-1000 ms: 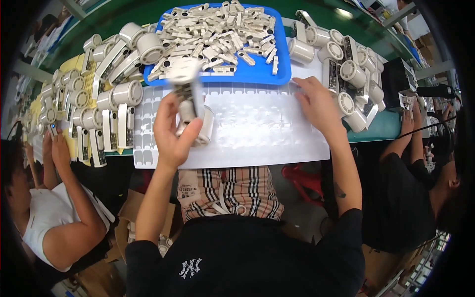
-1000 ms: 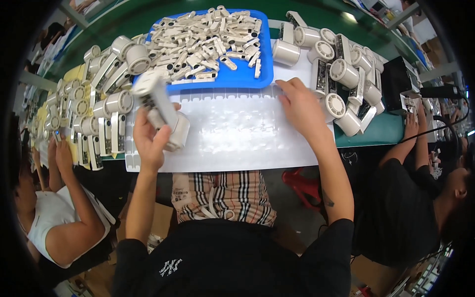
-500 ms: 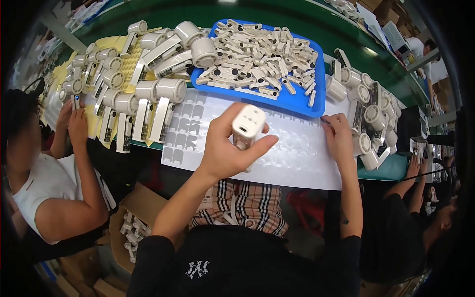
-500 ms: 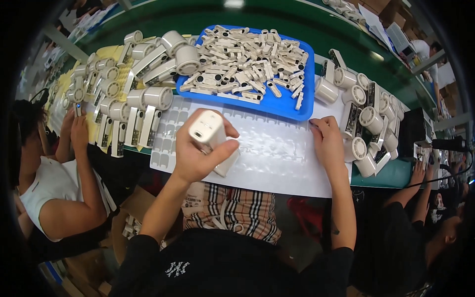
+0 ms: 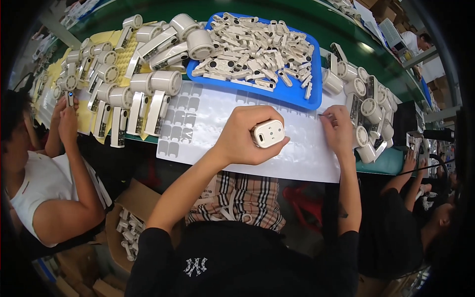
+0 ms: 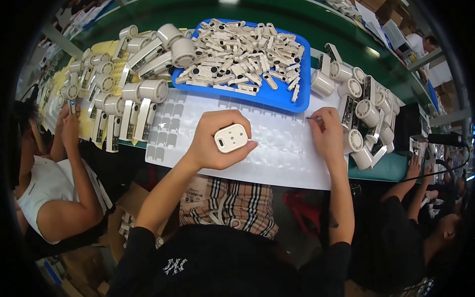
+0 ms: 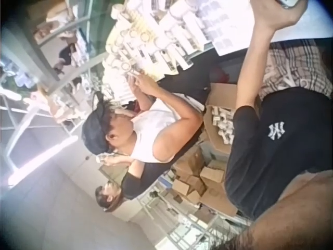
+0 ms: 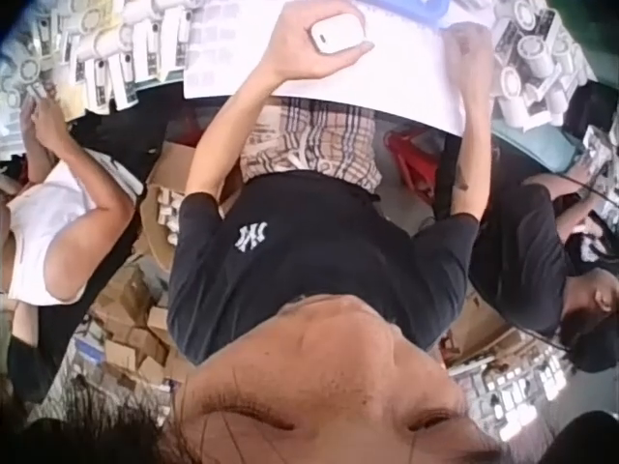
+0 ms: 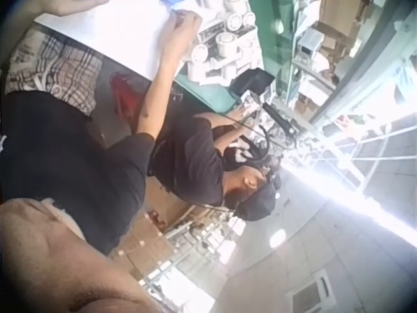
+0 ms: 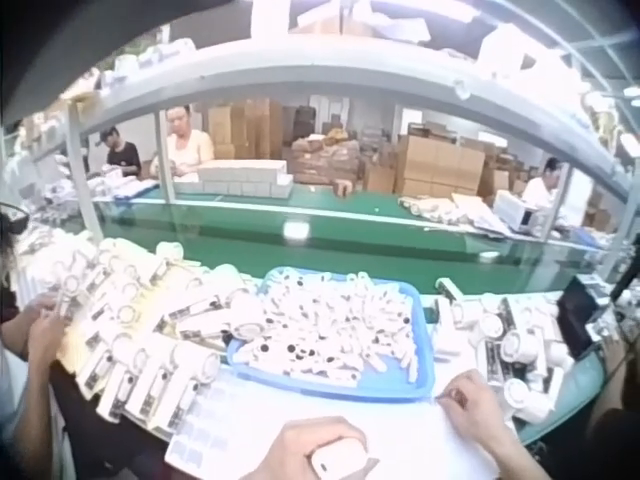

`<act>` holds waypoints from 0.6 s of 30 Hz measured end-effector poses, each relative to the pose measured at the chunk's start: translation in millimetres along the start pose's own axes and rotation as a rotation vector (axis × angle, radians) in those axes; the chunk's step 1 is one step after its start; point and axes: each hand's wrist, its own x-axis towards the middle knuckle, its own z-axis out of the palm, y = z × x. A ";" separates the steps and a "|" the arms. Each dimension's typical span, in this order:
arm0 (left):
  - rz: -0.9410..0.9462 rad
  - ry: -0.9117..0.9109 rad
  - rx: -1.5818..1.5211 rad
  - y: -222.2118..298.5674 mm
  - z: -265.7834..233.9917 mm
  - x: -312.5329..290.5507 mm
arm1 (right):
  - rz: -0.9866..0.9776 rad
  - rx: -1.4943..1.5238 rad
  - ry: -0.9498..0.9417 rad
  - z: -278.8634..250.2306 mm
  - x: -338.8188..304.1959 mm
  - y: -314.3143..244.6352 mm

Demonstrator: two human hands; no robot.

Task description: The person assembles portable fans by hand, combining fan housings and internal components, then applying stickers to the finished fans.

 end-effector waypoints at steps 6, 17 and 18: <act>0.039 -0.033 0.019 1.3 2.8 -1.5 | 0.031 0.560 0.379 -33.0 -31.3 -57.4; 0.098 -0.023 0.002 -4.7 3.6 -6.0 | -0.115 1.095 -0.087 8.0 -28.6 -155.6; 0.093 -0.021 0.001 -5.1 3.2 -6.2 | -0.111 1.096 -0.091 8.4 -28.6 -157.1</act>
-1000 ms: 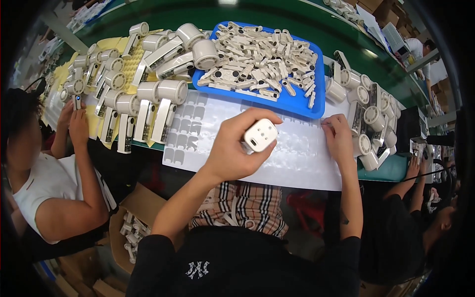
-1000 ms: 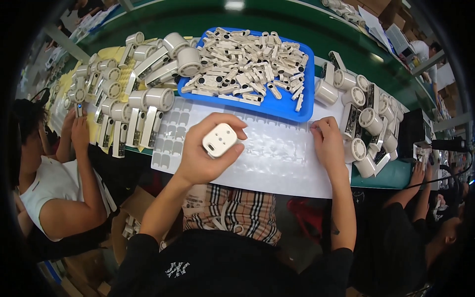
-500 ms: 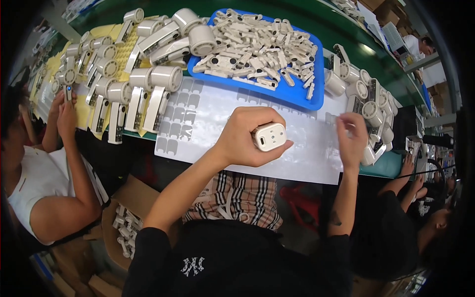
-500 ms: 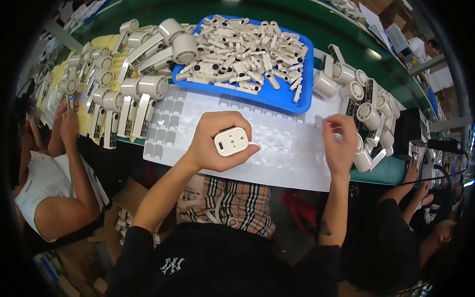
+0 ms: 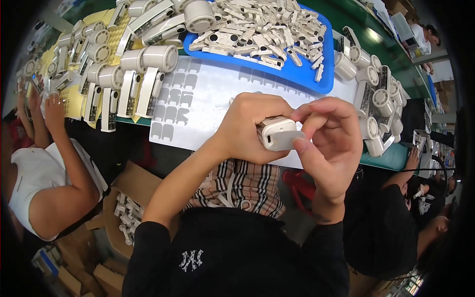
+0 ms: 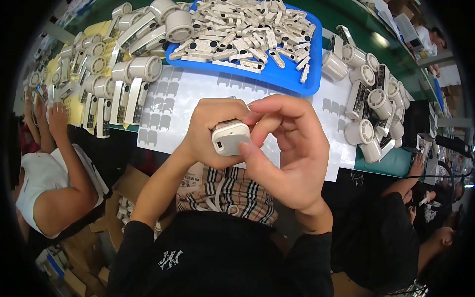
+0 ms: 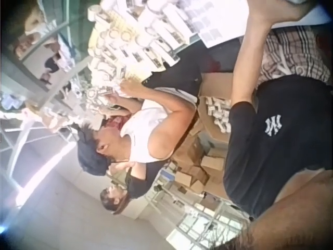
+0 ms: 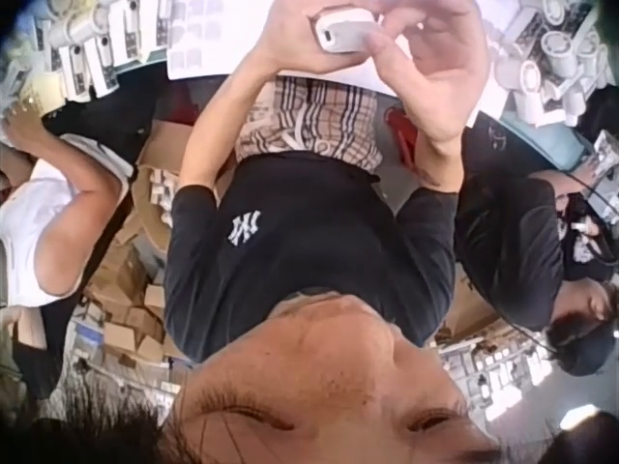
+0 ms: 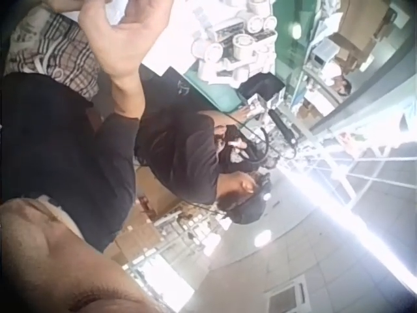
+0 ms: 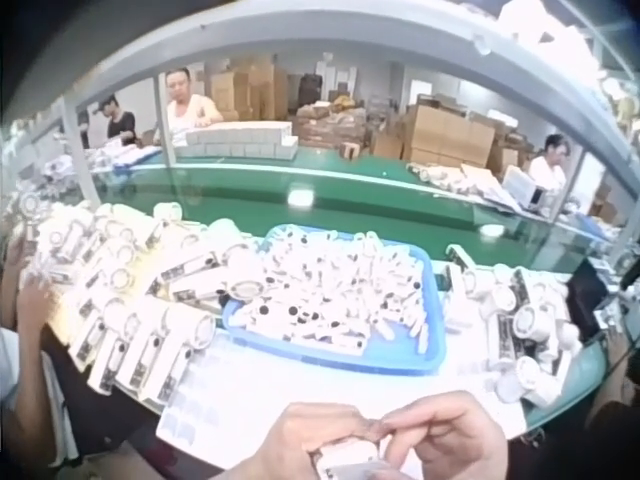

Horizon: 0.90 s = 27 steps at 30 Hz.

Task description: The person assembles portable fans by hand, combining fan housings and internal components, then applying stickers to the finished fans.

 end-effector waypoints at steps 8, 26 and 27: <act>-0.003 0.008 -0.045 -2.5 -1.6 -1.1 | -0.051 -0.077 -0.024 1.0 1.2 1.4; 0.012 -0.008 -0.010 -2.5 -2.3 -0.2 | -0.061 -0.132 -0.026 1.8 2.8 -0.2; 0.010 -0.008 -0.010 -2.5 -2.2 -0.1 | -0.060 -0.131 -0.025 1.3 2.9 -0.3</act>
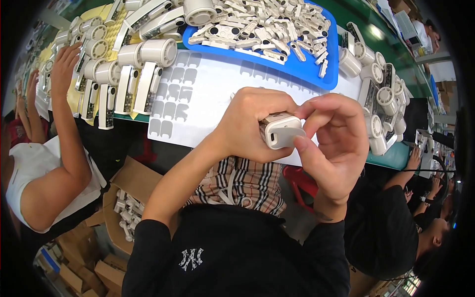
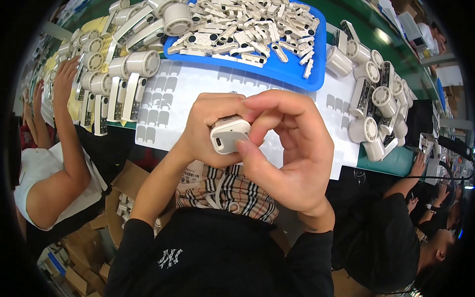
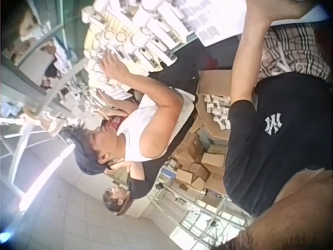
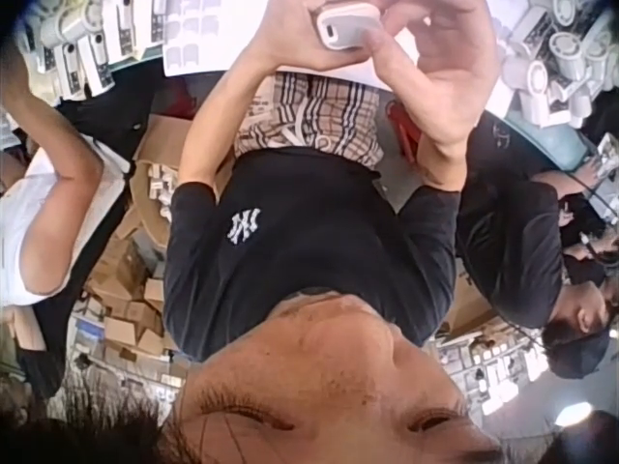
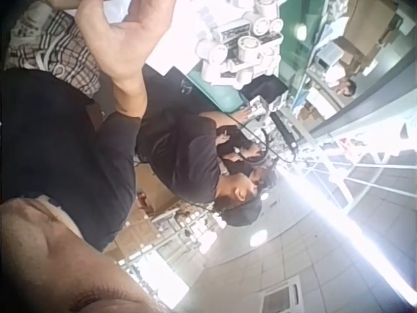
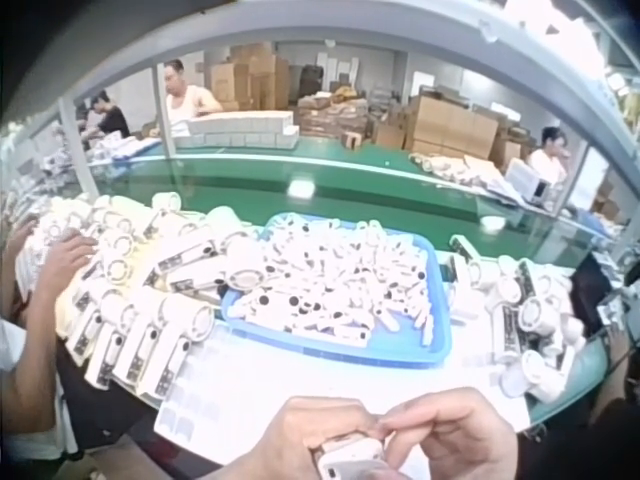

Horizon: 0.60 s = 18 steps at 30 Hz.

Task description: The person assembles portable fans by hand, combining fan housings and internal components, then applying stickers to the finished fans.

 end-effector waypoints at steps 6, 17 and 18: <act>-0.010 -0.001 -0.014 0.4 0.2 -0.7 | 0.012 0.034 0.004 0.3 -0.2 0.2; -0.006 -0.019 0.008 1.8 -1.3 0.3 | -0.033 0.011 -0.015 -0.6 -0.3 1.9; -0.007 -0.018 0.008 1.7 -1.3 0.5 | -0.033 0.012 -0.016 -0.5 -0.3 1.6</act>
